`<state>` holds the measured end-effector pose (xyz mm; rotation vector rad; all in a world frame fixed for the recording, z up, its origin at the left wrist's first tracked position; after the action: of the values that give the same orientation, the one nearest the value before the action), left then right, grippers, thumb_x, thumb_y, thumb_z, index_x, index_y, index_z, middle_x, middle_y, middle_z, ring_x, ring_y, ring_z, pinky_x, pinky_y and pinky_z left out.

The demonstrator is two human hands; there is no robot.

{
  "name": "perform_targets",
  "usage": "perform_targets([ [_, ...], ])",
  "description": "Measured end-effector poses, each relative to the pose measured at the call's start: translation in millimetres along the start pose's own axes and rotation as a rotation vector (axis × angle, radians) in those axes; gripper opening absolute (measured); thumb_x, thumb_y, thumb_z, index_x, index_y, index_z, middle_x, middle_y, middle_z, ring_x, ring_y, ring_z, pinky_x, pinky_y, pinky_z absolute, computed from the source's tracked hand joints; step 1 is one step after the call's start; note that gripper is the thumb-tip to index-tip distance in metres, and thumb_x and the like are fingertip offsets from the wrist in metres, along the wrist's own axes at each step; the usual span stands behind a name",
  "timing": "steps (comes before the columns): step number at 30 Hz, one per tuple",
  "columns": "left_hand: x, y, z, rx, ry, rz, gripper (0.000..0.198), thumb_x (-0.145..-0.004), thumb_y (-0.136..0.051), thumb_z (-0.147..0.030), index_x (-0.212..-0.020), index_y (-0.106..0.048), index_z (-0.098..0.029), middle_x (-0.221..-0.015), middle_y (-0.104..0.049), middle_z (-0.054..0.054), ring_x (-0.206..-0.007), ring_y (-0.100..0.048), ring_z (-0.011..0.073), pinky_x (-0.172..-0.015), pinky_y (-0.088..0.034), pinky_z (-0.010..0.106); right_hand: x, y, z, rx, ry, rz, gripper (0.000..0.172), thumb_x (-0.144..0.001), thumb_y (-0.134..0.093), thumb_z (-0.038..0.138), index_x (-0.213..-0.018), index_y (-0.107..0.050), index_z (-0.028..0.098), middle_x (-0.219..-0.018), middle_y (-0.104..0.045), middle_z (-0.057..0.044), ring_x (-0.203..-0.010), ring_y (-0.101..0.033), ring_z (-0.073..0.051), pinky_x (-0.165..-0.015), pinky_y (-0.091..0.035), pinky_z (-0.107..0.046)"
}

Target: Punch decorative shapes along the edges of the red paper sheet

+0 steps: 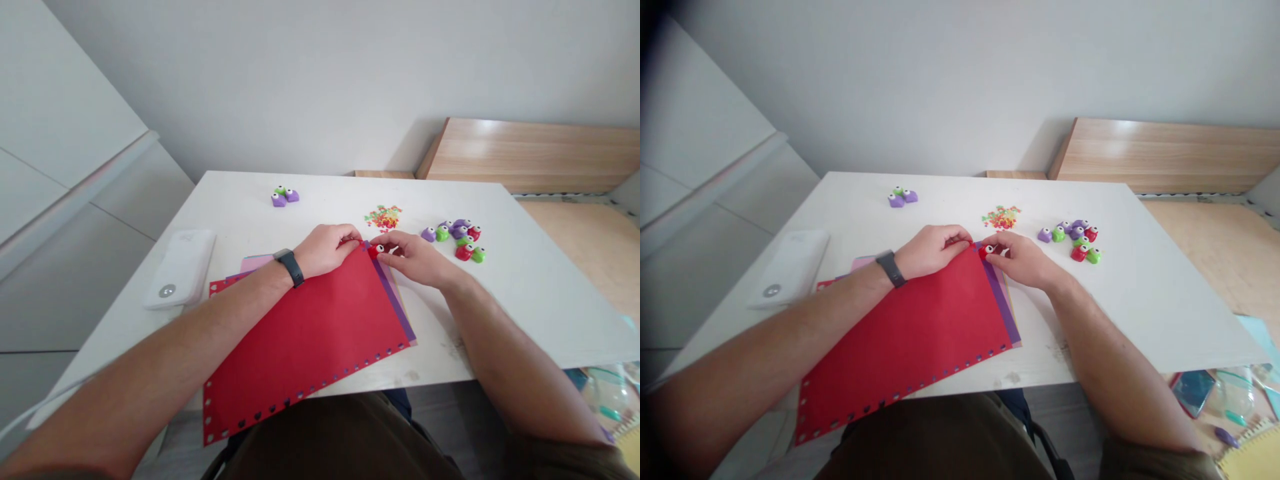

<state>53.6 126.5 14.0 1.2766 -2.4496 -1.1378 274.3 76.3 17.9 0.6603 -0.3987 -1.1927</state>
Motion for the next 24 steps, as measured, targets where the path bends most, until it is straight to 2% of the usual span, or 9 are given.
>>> perform_targets([
  [8, -4.0, 3.4, -3.8, -0.082, -0.053, 0.058, 0.024, -0.100, -0.056, -0.031, -0.105, -0.077, -0.020, -0.099, -0.080, 0.004, -0.088, -0.073, 0.0203, -0.082, -0.053, 0.031, 1.6, -1.8, 7.3, 0.063, -0.022, 0.008, 0.029, -0.094, -0.069, 0.022, -0.121, -0.078, 0.022, -0.110, -0.079, -0.006, -0.089, -0.070, -0.018, -0.075, -0.053, -0.030],
  [24, -1.2, -6.4, 7.8, -0.061, -0.045, 0.047, 0.023, -0.101, -0.057, -0.032, -0.107, -0.076, -0.020, -0.103, -0.082, 0.004, -0.092, -0.076, 0.0200, -0.083, -0.055, 0.031, 1.6, -9.4, 3.4, 0.101, 0.028, 0.018, 0.025, -0.093, -0.071, 0.022, -0.116, -0.079, 0.024, -0.097, -0.076, -0.003, -0.083, -0.068, -0.018, -0.077, -0.052, -0.032],
])
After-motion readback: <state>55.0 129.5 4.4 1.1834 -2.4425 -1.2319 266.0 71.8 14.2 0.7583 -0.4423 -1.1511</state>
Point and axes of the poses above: each hand's wrist, its own x-axis away from the middle knuckle, its own y-axis out of the back of the hand, z = x × y, the point moved 3 cm from there along -x, towards the middle knuckle
